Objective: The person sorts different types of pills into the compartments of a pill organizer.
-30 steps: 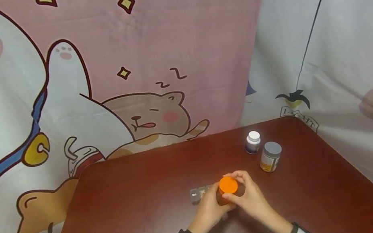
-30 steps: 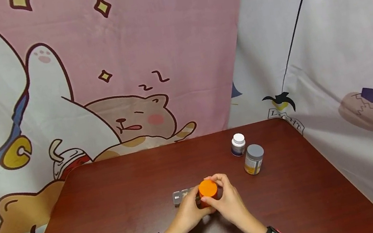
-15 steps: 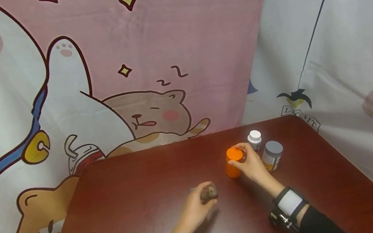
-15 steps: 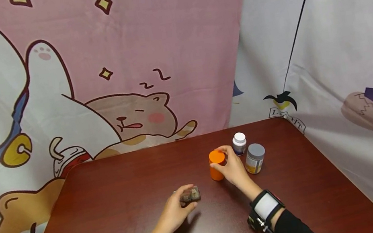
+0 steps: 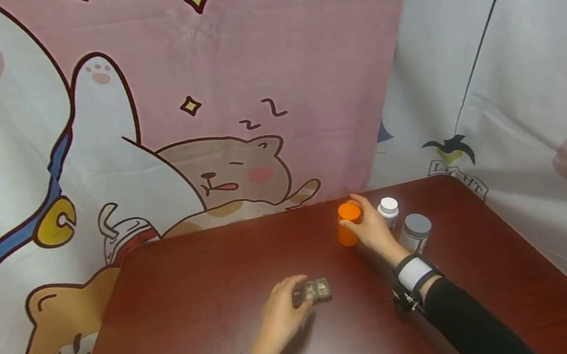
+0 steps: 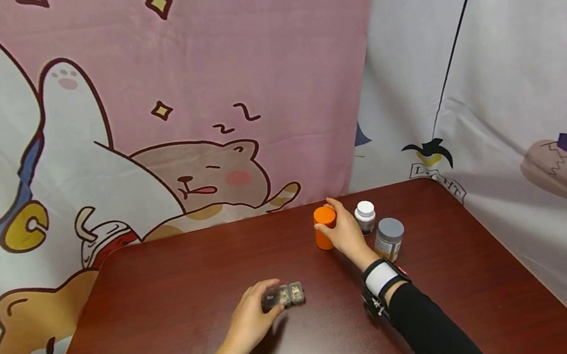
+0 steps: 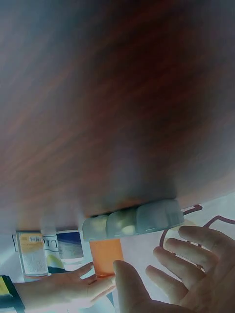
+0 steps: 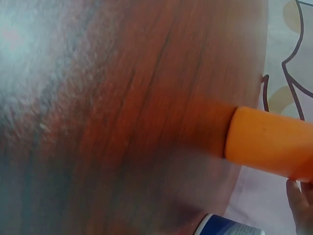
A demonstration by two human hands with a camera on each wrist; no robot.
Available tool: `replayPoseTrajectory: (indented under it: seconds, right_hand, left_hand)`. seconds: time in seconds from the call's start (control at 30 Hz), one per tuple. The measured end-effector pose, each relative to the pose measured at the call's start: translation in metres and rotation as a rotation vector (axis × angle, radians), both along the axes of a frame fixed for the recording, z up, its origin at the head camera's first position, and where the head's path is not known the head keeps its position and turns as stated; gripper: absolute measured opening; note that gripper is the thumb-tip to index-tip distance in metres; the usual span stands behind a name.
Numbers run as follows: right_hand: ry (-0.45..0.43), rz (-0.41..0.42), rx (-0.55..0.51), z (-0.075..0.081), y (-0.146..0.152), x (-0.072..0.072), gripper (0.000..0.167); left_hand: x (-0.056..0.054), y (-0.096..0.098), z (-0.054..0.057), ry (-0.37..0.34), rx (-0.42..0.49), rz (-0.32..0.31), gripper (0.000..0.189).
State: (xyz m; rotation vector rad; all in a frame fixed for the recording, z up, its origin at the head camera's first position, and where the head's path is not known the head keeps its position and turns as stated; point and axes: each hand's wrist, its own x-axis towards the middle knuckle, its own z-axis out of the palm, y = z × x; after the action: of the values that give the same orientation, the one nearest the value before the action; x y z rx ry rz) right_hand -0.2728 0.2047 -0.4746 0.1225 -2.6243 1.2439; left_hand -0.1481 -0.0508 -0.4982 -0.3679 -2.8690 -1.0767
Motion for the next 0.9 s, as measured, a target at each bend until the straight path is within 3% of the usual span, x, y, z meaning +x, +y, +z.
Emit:
replayPoseTrajectory:
  seconds: [0.1,0.33,0.5,0.7,0.9]
  right_hand:
    - [0.052,0.005,0.078,-0.004,-0.003,0.003,0.077]
    - [0.318,0.035,0.374,-0.006,-0.02,0.024,0.074]
    - [0.354,0.209,0.567,-0.003,-0.051,0.052,0.06]
    - [0.373,0.441,0.78,-0.01,-0.086,0.084,0.043]
    - [0.552,0.535,0.973,-0.017,-0.101,0.101,0.028]
  left_hand:
    - [0.0,-0.002,0.0,0.007,-0.036,0.008,0.052]
    - [-0.001,-0.013,-0.004,0.022,-0.118,0.043,0.054]
    - [-0.004,-0.022,-0.008,-0.035,-0.111,0.046,0.061]
    - [-0.013,-0.029,-0.012,-0.033,-0.037,0.013,0.059]
    - [-0.021,-0.033,-0.014,-0.061,0.004,-0.046,0.049]
